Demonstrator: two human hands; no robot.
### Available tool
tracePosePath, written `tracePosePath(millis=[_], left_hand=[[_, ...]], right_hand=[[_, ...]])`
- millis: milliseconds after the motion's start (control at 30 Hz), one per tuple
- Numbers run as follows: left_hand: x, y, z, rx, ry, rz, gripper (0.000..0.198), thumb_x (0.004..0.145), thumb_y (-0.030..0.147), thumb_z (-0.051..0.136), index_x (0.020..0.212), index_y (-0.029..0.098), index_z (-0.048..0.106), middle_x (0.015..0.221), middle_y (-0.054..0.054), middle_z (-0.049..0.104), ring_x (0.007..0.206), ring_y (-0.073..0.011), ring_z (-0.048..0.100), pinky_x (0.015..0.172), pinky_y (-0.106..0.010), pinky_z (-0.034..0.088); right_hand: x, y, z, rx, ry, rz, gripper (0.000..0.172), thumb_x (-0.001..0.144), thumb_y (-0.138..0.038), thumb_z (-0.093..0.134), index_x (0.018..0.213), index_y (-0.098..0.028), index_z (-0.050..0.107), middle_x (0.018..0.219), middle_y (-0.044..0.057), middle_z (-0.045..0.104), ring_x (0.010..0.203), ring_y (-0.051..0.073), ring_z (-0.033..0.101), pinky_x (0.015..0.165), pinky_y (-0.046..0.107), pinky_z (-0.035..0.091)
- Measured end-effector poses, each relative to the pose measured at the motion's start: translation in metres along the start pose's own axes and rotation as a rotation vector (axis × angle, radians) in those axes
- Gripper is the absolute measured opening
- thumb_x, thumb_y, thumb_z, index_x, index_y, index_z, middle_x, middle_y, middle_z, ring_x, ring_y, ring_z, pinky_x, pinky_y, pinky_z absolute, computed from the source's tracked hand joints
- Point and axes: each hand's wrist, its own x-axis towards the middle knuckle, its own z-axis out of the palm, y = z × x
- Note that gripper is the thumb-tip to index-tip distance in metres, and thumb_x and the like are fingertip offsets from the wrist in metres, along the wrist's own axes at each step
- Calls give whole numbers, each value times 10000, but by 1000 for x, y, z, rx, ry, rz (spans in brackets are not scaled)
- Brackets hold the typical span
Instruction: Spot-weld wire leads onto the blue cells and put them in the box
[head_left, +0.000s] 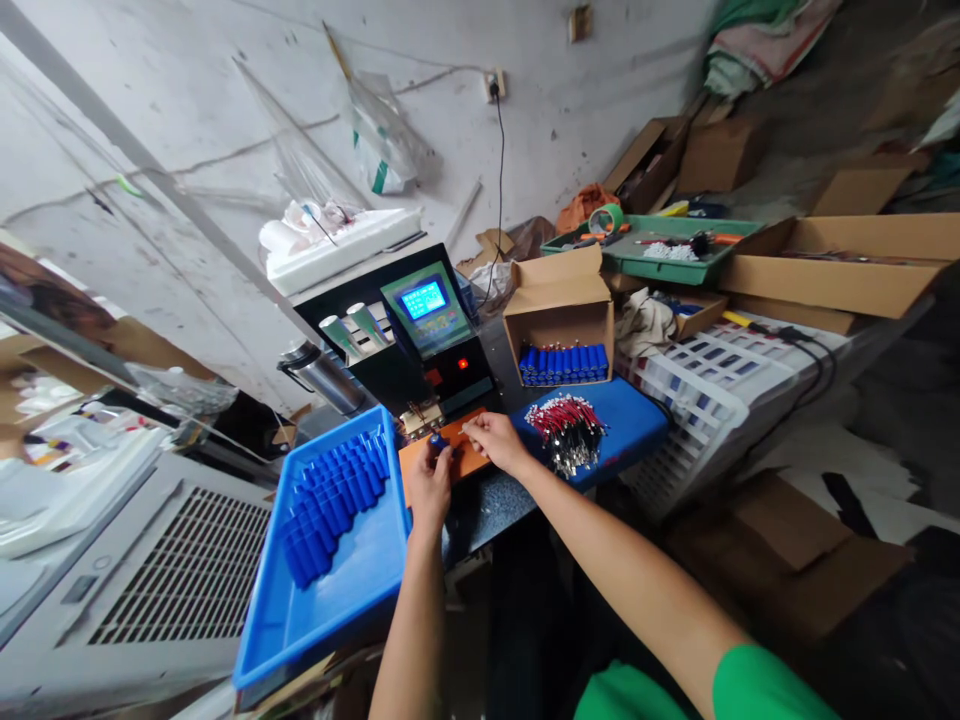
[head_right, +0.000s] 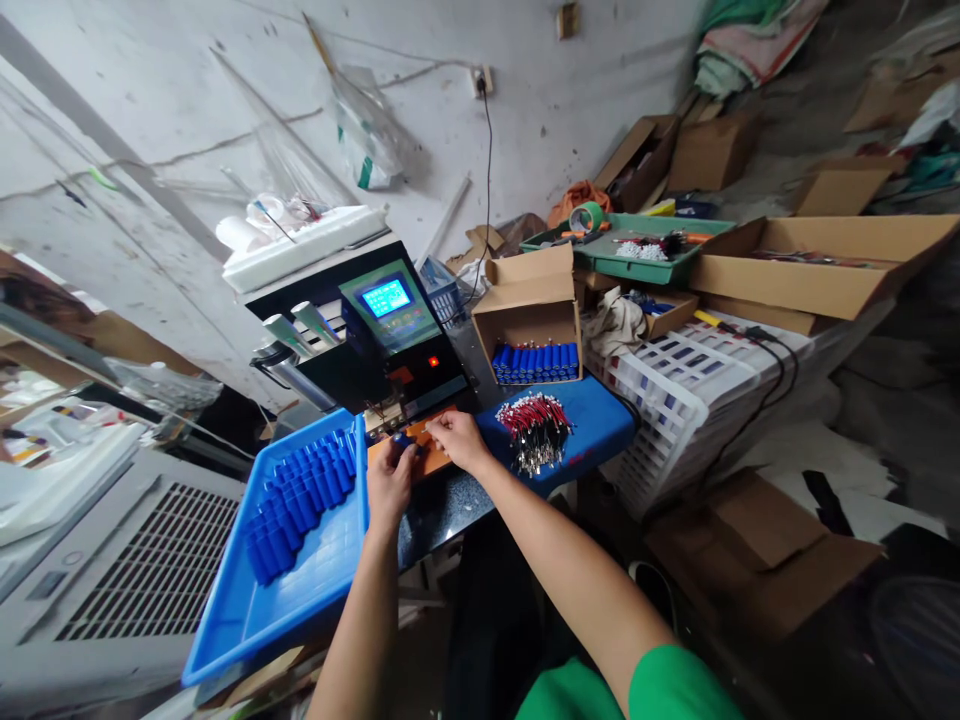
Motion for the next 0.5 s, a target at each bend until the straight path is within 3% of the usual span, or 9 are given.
tracePosePath(millis=[300, 500], left_hand=[[-1, -16, 5, 2, 24, -6, 354, 854, 416, 579, 1102, 182, 674, 964, -72, 742, 864, -207, 683, 792, -319, 527], [-3, -20, 5, 39, 42, -22, 332, 864, 409, 585, 1113, 210, 678, 821, -42, 727, 801, -207, 686, 733, -304, 520]], right_hand=[[2, -9, 18, -110, 28, -21, 220, 746, -345, 629, 615, -173, 592, 474, -36, 512, 440, 90, 455, 443, 201, 344], [12, -6, 27, -186, -39, -52, 213, 765, -352, 576, 628, -190, 566, 491, -38, 519, 450, 96, 468, 446, 198, 344]])
